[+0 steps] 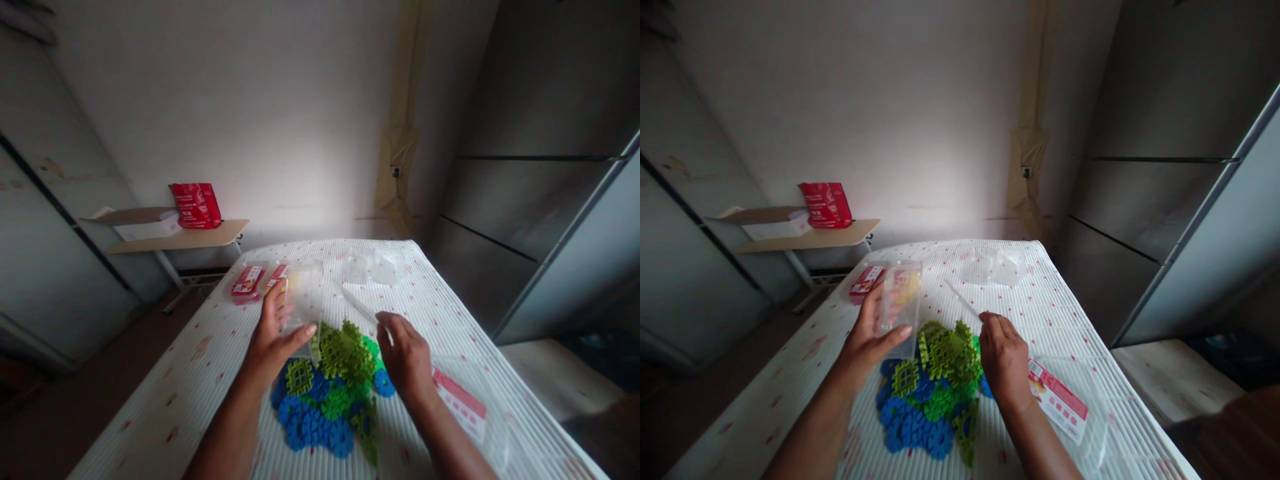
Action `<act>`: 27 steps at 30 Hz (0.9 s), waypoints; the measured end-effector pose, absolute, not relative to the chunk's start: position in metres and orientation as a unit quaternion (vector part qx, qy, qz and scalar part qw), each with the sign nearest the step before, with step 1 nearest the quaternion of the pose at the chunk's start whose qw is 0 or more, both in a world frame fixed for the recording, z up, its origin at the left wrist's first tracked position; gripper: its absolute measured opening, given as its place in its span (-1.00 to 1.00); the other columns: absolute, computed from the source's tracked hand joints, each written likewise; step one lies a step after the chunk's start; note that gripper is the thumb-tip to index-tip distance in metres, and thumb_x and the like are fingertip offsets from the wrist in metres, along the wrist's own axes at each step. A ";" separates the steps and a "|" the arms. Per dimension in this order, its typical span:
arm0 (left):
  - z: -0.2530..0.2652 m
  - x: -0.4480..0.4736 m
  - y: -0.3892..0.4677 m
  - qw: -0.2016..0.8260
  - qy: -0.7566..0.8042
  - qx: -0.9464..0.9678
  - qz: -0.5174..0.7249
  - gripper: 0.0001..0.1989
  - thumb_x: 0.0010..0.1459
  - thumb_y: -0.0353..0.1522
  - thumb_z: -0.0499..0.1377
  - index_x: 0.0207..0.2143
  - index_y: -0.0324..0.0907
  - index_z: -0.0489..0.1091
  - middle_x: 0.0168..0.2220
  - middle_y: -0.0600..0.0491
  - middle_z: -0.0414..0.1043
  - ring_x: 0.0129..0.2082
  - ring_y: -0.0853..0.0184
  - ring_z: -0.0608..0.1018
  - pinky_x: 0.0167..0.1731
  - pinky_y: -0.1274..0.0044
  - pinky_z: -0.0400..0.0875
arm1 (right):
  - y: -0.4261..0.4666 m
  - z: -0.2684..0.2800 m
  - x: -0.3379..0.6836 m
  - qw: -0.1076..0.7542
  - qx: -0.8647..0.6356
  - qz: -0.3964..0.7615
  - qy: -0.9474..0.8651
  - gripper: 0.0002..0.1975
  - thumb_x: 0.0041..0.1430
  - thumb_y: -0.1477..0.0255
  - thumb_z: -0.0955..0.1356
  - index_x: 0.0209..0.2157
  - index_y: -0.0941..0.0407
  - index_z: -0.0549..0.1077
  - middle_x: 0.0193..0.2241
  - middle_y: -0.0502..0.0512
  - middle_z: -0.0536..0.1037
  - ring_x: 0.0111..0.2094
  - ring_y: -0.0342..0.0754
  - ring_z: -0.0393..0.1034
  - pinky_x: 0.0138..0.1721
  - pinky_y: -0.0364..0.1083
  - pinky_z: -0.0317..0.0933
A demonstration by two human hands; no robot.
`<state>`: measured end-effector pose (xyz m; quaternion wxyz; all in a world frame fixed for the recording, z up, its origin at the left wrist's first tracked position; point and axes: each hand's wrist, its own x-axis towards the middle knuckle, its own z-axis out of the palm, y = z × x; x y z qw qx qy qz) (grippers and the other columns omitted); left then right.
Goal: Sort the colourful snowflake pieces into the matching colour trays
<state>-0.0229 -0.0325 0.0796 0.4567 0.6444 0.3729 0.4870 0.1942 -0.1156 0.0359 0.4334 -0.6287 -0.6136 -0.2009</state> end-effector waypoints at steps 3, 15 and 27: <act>0.077 -0.009 -0.013 0.587 0.320 0.545 0.506 -0.25 -0.10 -0.21 0.30 0.14 -0.01 0.08 0.04 -0.04 0.31 0.00 0.12 0.42 -0.02 0.30 0.30 | -0.122 0.052 0.207 0.428 -0.647 -0.232 -0.587 -0.79 0.17 0.52 0.19 -0.24 0.15 0.42 -0.36 0.12 0.55 -0.35 -0.08 0.45 -0.30 -0.13 0.29; 0.034 0.056 0.068 0.786 0.394 0.310 0.362 -0.56 0.20 -0.07 -0.11 -0.09 -0.22 0.22 -0.44 -0.03 0.42 -0.47 0.22 0.54 -0.41 0.35 0.45 | -0.140 0.052 0.314 0.184 -0.512 -0.265 -0.796 -0.76 0.25 0.51 0.16 -0.31 0.15 0.44 -0.38 0.13 0.54 -0.33 -0.09 0.39 -0.30 -0.14 0.24; 0.004 0.049 0.066 0.617 0.523 0.392 0.439 -0.43 0.03 0.02 0.10 0.04 0.03 0.10 0.10 -0.02 0.20 -0.02 0.23 0.39 -0.21 0.45 0.37 | -0.075 0.054 0.324 0.127 -0.649 -0.169 -0.731 -0.66 0.22 0.52 0.14 -0.04 0.12 0.39 -0.16 0.19 0.51 -0.17 -0.01 0.38 -0.26 -0.09 0.26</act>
